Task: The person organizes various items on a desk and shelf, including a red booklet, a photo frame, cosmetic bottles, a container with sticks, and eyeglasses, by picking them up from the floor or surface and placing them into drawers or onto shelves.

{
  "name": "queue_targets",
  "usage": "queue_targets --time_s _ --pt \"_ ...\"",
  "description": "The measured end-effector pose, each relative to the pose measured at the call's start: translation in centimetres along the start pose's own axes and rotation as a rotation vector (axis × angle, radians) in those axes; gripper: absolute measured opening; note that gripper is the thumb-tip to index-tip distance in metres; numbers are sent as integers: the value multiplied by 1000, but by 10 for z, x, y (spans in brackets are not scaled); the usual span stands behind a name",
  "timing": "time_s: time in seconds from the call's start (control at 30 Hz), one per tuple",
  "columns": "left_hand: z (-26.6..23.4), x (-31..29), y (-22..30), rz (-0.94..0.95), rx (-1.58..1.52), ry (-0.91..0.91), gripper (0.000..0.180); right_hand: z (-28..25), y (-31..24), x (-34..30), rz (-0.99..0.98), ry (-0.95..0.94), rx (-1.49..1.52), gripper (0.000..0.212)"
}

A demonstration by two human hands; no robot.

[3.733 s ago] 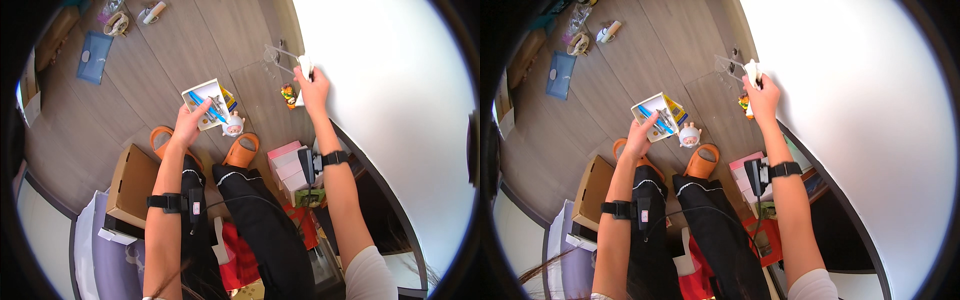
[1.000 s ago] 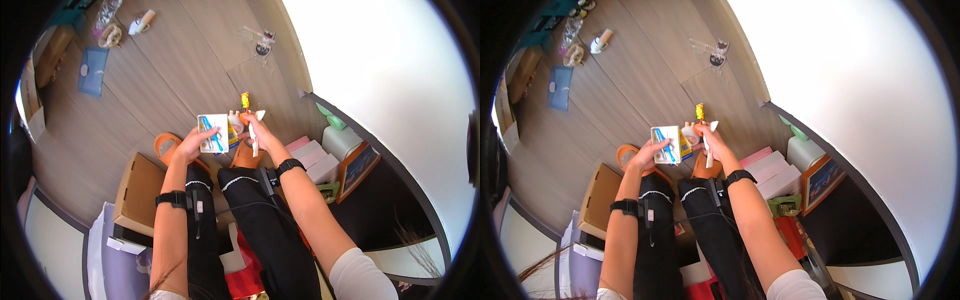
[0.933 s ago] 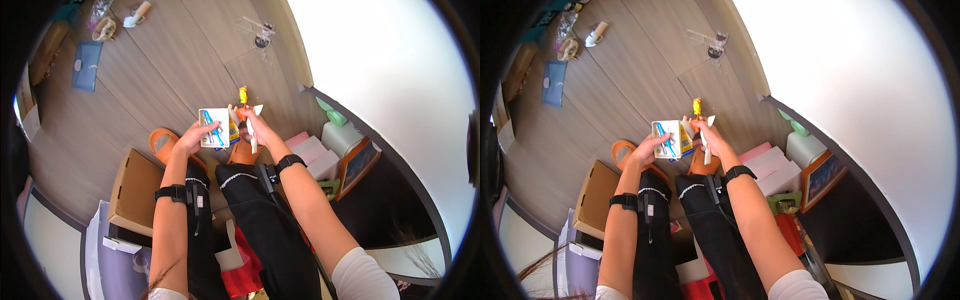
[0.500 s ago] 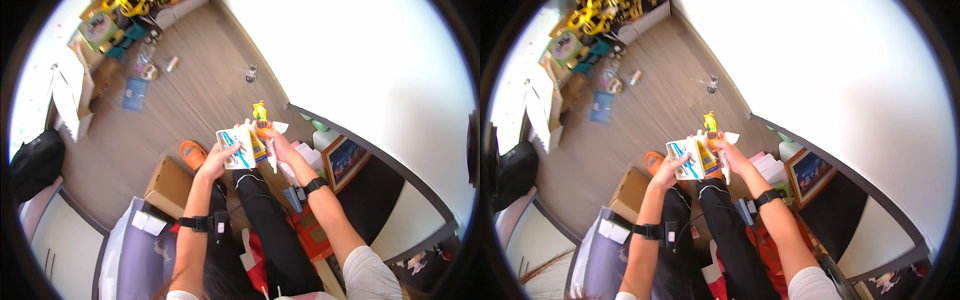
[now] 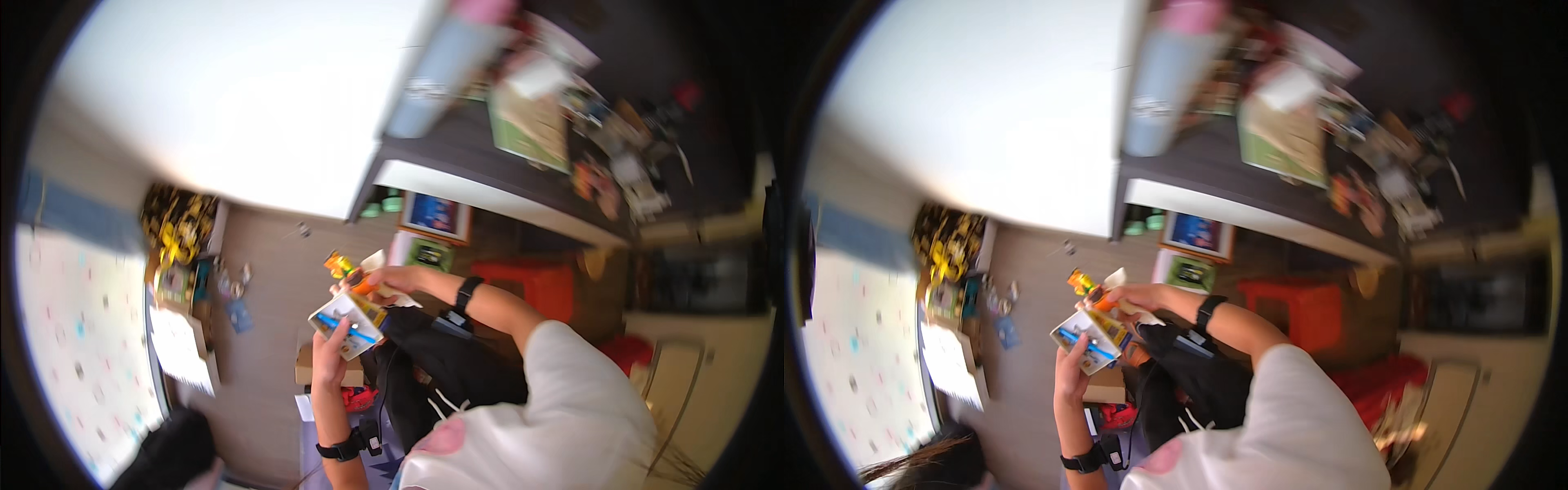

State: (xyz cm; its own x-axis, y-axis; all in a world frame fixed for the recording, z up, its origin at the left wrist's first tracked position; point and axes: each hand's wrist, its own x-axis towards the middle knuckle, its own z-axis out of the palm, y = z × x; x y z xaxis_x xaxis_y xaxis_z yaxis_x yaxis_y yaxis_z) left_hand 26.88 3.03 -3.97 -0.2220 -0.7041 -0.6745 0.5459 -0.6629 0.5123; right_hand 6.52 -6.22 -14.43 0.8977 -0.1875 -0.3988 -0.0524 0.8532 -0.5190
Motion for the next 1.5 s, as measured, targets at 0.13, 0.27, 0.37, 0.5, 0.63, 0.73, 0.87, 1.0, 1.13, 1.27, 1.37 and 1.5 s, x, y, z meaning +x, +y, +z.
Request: queue_targets --time_s 0.13,0.27,0.37,0.5,0.63,0.73,0.87,1.0,1.13,1.27,1.37,1.5 --pt "47 -31 -29 -61 147 -147 29 64 24 -93 -211 198 185 40" --pt "126 -60 -60 -219 235 -296 24 101 59 -201 -386 411 251 48" --pt "193 -62 -76 -291 268 -503 28 115 79 -274 -560 551 376 54" --pt "269 -51 -115 -316 330 -575 29 124 109 -358 -848 626 351 58" --pt "333 -36 -161 -404 350 -652 30 113 131 -432 -1094 695 549 43" --pt "378 -22 -194 -455 387 -694 29 85 135 -497 -1254 613 629 41" --pt "445 -1 -235 -438 418 -514 26 34 98 -591 -1117 796 431 47" --pt "478 39 -275 -392 326 -405 26 -19 31 -632 -948 880 349 45" --pt "492 72 -292 -270 184 -355 23 -80 -29 -627 -807 652 334 37" --pt "507 80 -281 -219 200 -217 25 -96 -80 -600 -649 870 324 37" --pt "508 82 -272 -170 207 -168 28 -106 -103 -582 -607 954 197 40" --pt "514 87 -259 -137 236 -168 27 -102 -123 -569 -540 1027 12 42"
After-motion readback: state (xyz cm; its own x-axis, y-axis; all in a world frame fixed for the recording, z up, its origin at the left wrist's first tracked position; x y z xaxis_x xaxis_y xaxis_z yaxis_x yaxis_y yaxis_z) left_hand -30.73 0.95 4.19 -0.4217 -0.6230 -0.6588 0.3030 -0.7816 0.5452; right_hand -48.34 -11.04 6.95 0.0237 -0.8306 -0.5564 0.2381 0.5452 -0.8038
